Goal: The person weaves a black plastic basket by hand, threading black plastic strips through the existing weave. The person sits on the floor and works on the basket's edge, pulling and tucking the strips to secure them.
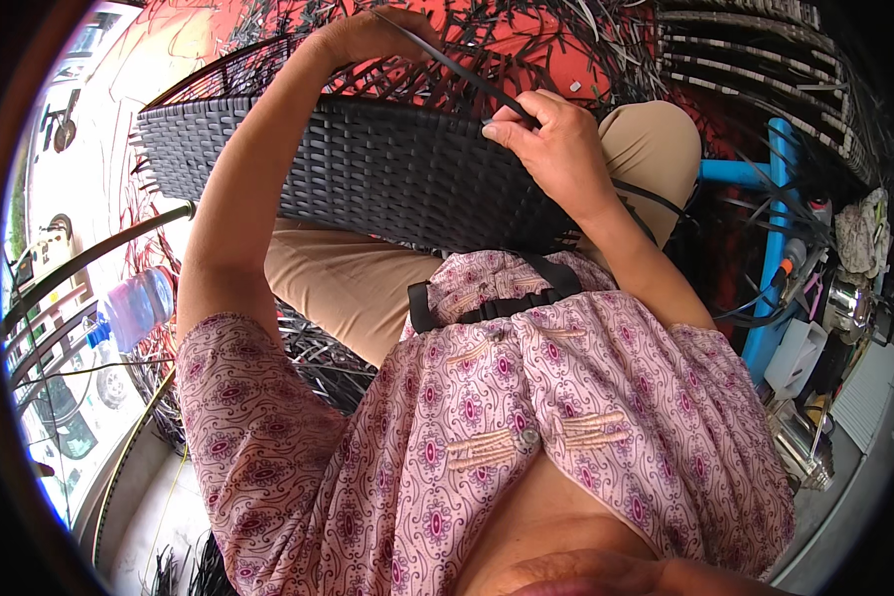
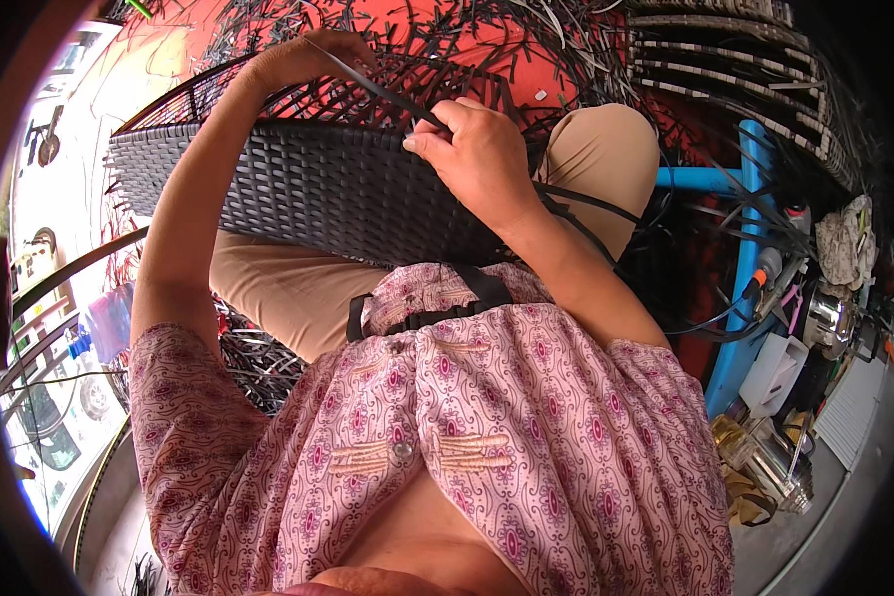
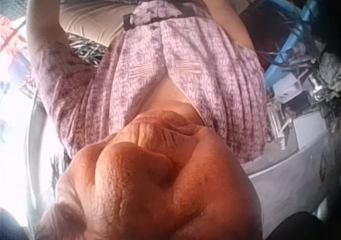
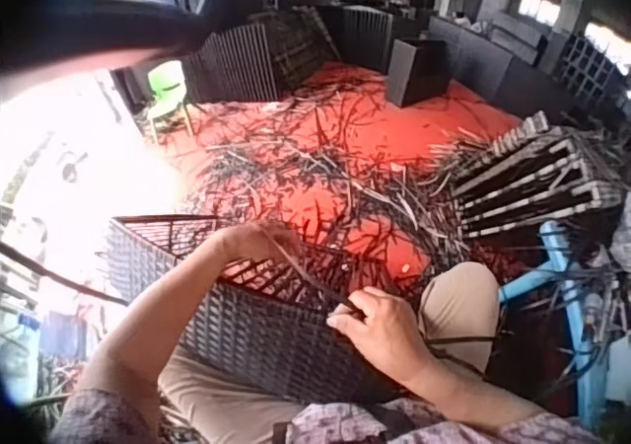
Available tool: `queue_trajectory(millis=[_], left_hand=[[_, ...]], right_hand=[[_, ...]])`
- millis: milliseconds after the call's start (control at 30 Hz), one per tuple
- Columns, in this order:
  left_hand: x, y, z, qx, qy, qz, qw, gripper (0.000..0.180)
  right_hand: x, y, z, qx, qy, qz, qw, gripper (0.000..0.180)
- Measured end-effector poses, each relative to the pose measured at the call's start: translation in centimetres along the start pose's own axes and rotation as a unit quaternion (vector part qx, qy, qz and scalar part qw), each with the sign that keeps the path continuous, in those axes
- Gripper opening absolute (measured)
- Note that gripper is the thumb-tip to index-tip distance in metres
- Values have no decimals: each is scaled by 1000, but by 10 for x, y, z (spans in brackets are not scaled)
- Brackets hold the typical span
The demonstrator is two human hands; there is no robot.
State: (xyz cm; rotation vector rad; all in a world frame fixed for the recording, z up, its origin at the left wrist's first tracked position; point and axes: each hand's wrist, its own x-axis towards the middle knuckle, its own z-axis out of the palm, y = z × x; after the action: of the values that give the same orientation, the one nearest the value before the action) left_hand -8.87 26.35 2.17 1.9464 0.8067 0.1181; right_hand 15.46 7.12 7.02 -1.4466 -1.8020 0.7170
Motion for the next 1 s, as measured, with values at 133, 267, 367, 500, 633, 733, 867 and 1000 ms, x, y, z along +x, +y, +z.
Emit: queue_trajectory(millis=[133,267,367,500,633,733,867,1000], left_hand=[[8,44,21,132,-53,-133,981,29],[13,-8,32,181,-23,-39,982,34],[21,-28,46,208,-9,-61,976,36],[21,-1,43,166,-33,-68,983,34],[0,13,22,37,-47,-29,998,27],[-16,28,19,33,-2,5,999,22],[-37,54,13,41,10,-2,999,22],[-49,58,15,-17,41,20,999,22]], right_hand=[[0,6,-3,-15,7,0,1000,21],[-2,2,2,-5,2,-6,1000,21],[-2,4,3,-2,-2,1,1000,20],[-4,4,2,11,0,28,1000,19],[-8,2,6,5,18,1,1000,20],[-6,7,7,-25,29,-26,999,22],[-6,4,4,-48,-8,15,999,27],[-3,1,5,-79,-25,29,996,35]])
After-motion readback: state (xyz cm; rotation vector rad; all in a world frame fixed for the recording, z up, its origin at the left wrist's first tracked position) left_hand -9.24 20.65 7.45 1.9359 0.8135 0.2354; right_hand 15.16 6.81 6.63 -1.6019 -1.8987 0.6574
